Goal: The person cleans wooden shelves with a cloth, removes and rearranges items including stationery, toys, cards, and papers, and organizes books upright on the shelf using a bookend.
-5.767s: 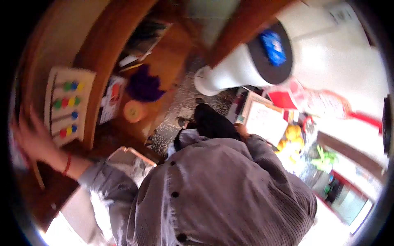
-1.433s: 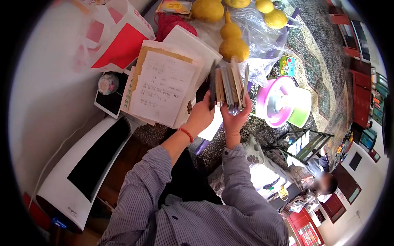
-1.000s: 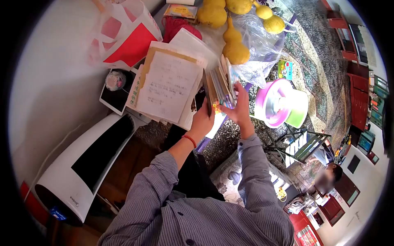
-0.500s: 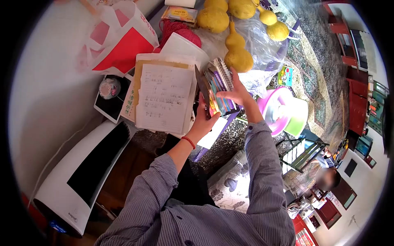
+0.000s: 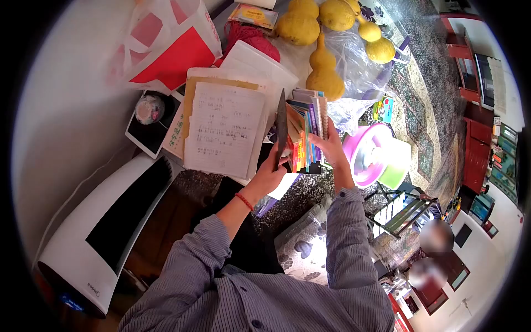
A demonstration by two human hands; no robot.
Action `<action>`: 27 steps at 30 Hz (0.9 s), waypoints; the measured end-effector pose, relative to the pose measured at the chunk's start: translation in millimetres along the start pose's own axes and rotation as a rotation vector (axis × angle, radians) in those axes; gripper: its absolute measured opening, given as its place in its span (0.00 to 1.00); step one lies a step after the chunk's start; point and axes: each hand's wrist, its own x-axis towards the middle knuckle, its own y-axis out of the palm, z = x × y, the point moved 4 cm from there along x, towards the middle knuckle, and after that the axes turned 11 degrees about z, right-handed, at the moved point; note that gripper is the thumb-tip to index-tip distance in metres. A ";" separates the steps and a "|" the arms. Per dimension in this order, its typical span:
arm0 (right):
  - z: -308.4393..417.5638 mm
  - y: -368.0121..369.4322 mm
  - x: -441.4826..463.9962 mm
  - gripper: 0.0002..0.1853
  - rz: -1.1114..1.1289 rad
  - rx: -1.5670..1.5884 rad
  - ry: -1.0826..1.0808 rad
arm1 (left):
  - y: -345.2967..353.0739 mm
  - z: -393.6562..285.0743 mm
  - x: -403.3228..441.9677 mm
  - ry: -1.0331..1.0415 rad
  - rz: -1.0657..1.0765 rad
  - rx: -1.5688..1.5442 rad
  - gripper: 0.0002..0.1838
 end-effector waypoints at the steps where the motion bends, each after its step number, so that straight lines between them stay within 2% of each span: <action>1: 2.1 0.9 -7.2 0.42 -0.016 0.017 -0.011 | 4.0 -7.3 -7.0 -0.017 0.013 0.007 0.43; 4: 18.2 4.5 -29.7 0.41 -0.039 0.003 -0.086 | 17.3 -18.4 -28.1 -0.047 0.052 0.083 0.42; 5: 22.8 7.0 -41.5 0.45 -0.048 0.082 -0.038 | 22.7 -25.8 -36.8 -0.068 0.062 0.122 0.42; 6: 34.9 12.7 -52.4 0.46 -0.055 0.073 -0.080 | 29.4 -37.9 -45.4 -0.090 0.072 0.163 0.41; 9: 52.4 24.5 -87.6 0.47 -0.095 0.057 -0.141 | 53.6 -78.9 -75.0 0.066 0.108 0.344 0.40; 13: 66.9 40.7 -128.3 0.49 -0.215 0.056 -0.147 | 77.7 -111.8 -115.3 0.048 0.162 0.331 0.45; 17: 90.4 57.7 -157.3 0.51 -0.226 0.044 -0.200 | 98.0 -146.4 -155.8 0.231 0.146 0.508 0.44; 20: 128.5 89.4 -182.0 0.47 -0.217 -0.116 -0.185 | 113.8 -172.1 -200.0 0.310 0.104 0.593 0.42; 21: 140.1 100.1 -188.9 0.48 -0.191 -0.138 -0.217 | 119.8 -177.5 -213.6 0.411 0.091 0.590 0.43; 23: 163.1 122.0 -196.6 0.48 -0.127 -0.178 -0.292 | 133.4 -199.2 -246.2 0.410 0.061 0.724 0.46; 24: 174.0 134.6 -199.1 0.48 -0.096 -0.194 -0.329 | 142.6 -208.9 -261.4 0.407 0.069 0.583 0.50; 25: 187.0 148.1 -200.9 0.49 -0.060 -0.211 -0.373 | 155.2 -231.9 -286.2 0.473 0.047 0.604 0.53; 26: 198.0 162.7 -200.0 0.49 -0.026 -0.217 -0.409 | 163.3 -243.8 -306.4 0.500 0.007 0.661 0.54; 27: 210.2 180.3 -196.7 0.49 0.014 -0.229 -0.449 | 165.8 -244.0 -318.6 0.644 -0.116 0.781 0.56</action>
